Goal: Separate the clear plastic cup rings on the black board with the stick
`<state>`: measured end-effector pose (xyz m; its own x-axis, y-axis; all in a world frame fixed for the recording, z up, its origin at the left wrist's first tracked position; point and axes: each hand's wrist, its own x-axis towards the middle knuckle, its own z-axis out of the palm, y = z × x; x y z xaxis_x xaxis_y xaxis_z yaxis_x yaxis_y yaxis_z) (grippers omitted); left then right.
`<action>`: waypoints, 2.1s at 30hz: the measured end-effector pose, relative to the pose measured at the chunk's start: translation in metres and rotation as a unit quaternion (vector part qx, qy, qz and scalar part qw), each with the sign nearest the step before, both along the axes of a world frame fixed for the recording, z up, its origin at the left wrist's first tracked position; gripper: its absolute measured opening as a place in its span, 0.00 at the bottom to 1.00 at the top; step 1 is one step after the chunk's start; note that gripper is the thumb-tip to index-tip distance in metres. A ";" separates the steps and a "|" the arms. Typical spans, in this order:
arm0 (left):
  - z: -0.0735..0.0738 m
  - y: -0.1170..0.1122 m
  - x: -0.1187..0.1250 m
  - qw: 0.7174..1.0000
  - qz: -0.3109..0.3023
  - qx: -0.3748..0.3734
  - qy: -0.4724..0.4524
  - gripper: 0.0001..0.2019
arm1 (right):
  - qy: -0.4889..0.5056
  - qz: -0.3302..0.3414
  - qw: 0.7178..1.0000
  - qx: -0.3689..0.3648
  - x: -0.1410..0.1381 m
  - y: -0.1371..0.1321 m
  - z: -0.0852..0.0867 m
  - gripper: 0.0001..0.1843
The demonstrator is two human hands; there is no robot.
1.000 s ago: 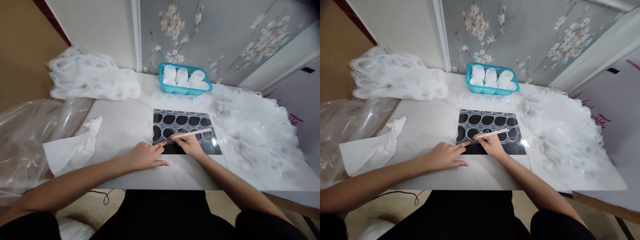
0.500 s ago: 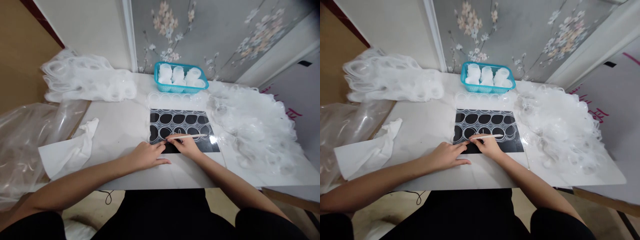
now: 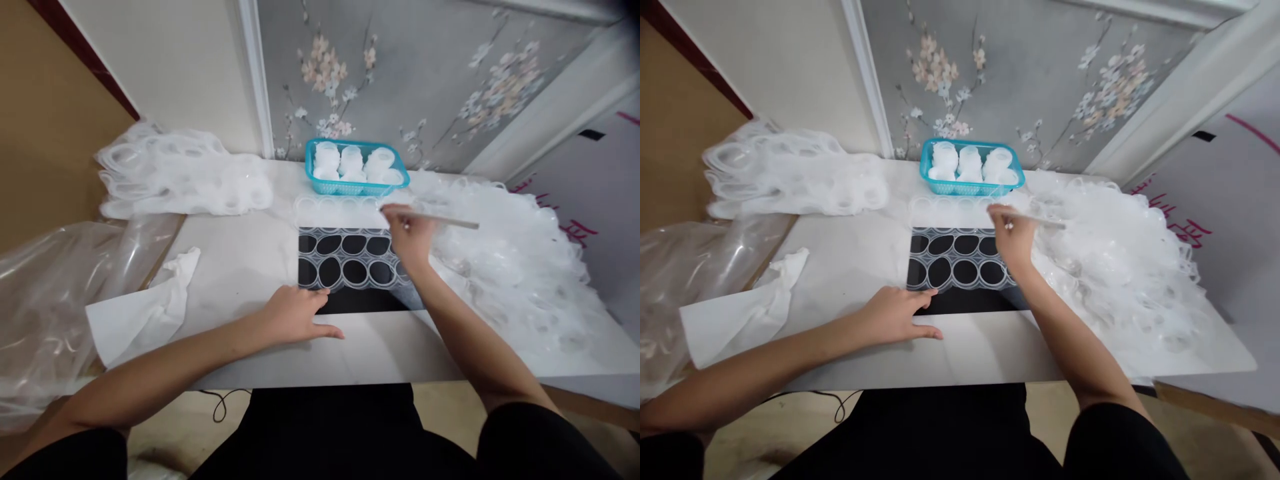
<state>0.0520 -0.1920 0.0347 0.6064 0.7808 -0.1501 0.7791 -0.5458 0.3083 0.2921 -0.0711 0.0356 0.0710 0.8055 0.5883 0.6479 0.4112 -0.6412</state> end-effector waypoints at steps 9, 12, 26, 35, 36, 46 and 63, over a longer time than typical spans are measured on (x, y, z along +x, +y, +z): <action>-0.015 0.004 0.040 0.990 -0.052 0.122 0.040 0.35 | 0.007 0.215 0.938 -0.270 0.008 -0.085 -0.040 0.12; -0.017 0.005 0.046 0.989 -0.052 0.126 0.060 0.35 | 0.018 0.232 0.935 -0.269 0.010 -0.081 -0.042 0.10; -0.015 0.011 0.045 0.999 -0.012 0.020 0.025 0.31 | 0.002 0.252 0.941 -0.227 0.010 -0.082 -0.045 0.07; -0.008 0.021 0.041 0.997 0.029 -0.063 -0.023 0.30 | -0.330 0.205 0.921 -0.025 0.016 -0.063 -0.041 0.14; -0.007 0.021 0.040 0.997 0.027 -0.068 -0.028 0.31 | -0.318 0.167 0.933 -0.013 0.021 -0.047 -0.035 0.14; 0.005 0.021 0.046 0.999 -0.012 -0.039 -0.027 0.31 | -0.048 0.061 0.987 -0.138 0.057 -0.052 -0.023 0.11; -0.011 0.024 0.093 0.995 -0.084 0.038 0.027 0.30 | 0.040 0.199 0.957 -0.209 0.055 -0.087 -0.047 0.09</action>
<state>0.1446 -0.1683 0.0240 0.7218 0.6798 -0.1299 0.6894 -0.6894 0.2222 0.3467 -0.1579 -0.0114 -0.2585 0.9419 0.2146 0.4363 0.3120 -0.8440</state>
